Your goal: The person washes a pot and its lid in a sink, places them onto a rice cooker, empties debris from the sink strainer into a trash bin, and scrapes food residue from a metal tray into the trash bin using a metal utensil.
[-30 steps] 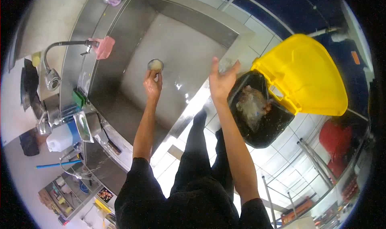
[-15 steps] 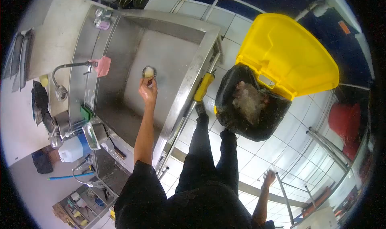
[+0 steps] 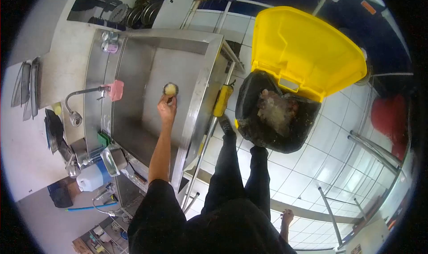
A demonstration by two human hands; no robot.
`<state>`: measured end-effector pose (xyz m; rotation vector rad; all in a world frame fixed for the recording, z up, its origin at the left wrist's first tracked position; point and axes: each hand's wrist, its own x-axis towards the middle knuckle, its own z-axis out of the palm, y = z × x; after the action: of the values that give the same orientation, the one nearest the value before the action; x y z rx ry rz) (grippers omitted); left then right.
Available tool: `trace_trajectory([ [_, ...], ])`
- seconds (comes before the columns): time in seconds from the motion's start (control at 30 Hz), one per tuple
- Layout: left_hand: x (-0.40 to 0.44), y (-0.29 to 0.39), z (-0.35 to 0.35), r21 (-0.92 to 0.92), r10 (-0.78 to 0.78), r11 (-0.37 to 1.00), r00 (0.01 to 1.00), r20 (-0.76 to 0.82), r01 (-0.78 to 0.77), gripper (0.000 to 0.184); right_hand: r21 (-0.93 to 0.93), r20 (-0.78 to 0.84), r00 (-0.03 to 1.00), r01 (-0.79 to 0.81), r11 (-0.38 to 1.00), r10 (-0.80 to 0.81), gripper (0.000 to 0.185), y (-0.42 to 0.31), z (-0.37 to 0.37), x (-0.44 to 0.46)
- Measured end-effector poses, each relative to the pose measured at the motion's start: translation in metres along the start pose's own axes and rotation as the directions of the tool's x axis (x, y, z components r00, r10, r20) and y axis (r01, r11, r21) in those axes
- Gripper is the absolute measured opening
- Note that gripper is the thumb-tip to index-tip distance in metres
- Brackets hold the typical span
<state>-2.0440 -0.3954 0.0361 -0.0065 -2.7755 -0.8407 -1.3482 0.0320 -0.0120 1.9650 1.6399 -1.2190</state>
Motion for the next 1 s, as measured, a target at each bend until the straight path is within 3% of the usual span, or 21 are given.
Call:
trace_trajectory([
  [0.17, 0.000, 0.007, -0.009, 0.043, 0.064, 0.997, 0.998, -0.005, -0.064, 0.015, 0.023, 0.070, 0.998, 0.005, 1.000, -0.007, 0.017, -0.011, 0.006, -0.005],
  [0.33, 0.008, 0.084, -0.046, 0.080, 0.141, 0.987, 0.990, -0.023, -0.139, 0.016, 0.046, 0.064, 0.998, -0.014, 0.999, 0.011, 0.019, -0.029, 0.000, -0.007],
  [0.47, 0.003, 0.155, -0.070, 0.193, 0.382, 0.913, 0.918, -0.103, -0.358, 0.018, 0.041, 0.058, 0.998, -0.022, 0.999, 0.020, 0.023, -0.023, 0.005, -0.002],
  [0.57, -0.020, 0.216, -0.060, 0.073, 0.333, 0.943, 0.931, -0.146, -0.326, 0.013, 0.146, 0.063, 0.998, 0.003, 0.989, -0.013, 0.022, -0.015, 0.014, 0.003],
  [0.6, -0.030, 0.228, -0.050, 0.016, 0.341, 0.938, 0.911, -0.234, -0.347, 0.009, 0.159, 0.087, 0.995, 0.027, 0.987, -0.041, 0.022, -0.022, 0.016, -0.002],
  [0.63, -0.041, 0.237, -0.037, -0.033, 0.335, 0.930, 0.884, -0.327, -0.365, 0.009, 0.157, 0.082, 0.997, -0.009, 0.988, -0.004, 0.022, -0.025, 0.018, -0.004],
  [0.67, -0.055, 0.247, -0.018, -0.059, 0.321, 0.933, 0.894, -0.311, -0.356, 0.009, 0.156, 0.085, 0.996, -0.042, 0.987, 0.029, 0.023, -0.029, 0.023, -0.007],
  [0.73, -0.094, 0.271, 0.022, -0.416, 0.020, 0.897, 0.955, -0.297, -0.148, 0.016, 0.118, 0.093, 0.995, -0.054, 0.992, 0.043, 0.024, -0.052, 0.027, -0.022],
  [0.8, -0.129, 0.297, 0.078, -0.534, -0.094, 0.846, 0.979, -0.183, -0.019, 0.022, 0.150, 0.095, 0.995, -0.042, 0.988, 0.028, 0.027, -0.064, 0.033, -0.031],
  [0.83, -0.157, 0.279, 0.129, -0.559, -0.210, 0.820, 0.973, -0.092, 0.124, 0.023, 0.182, 0.090, 0.995, -0.057, 0.982, 0.041, 0.028, -0.072, 0.037, -0.032],
  [0.87, -0.174, 0.283, 0.192, -0.806, -0.521, 0.456, 0.847, 0.102, 0.378, 0.026, 0.215, 0.084, 0.995, -0.074, 0.974, 0.057, 0.030, -0.081, 0.042, -0.038],
  [0.9, -0.192, 0.269, 0.245, -0.807, -0.619, 0.189, 0.705, 0.345, 0.560, 0.024, 0.207, 0.076, 0.997, -0.036, 0.978, 0.020, 0.030, -0.108, 0.043, -0.048],
  [0.93, -0.214, 0.238, 0.291, -0.638, -0.576, -0.099, 0.479, 0.662, 0.763, 0.023, 0.310, 0.056, 0.997, 0.039, 0.950, -0.059, 0.031, -0.128, 0.048, -0.061],
  [0.97, -0.234, 0.208, 0.326, -0.365, -0.436, -0.315, 0.208, 0.876, 0.876, 0.023, 0.218, 0.080, 0.994, 0.057, 0.974, -0.076, 0.030, -0.113, 0.044, -0.081],
  [1.0, -0.236, 0.201, 0.353, -0.290, -0.355, -0.323, 0.169, 0.919, 0.901, 0.022, 0.165, 0.072, 0.985, 0.143, 0.976, -0.157, 0.030, -0.119, 0.052, -0.058],
])
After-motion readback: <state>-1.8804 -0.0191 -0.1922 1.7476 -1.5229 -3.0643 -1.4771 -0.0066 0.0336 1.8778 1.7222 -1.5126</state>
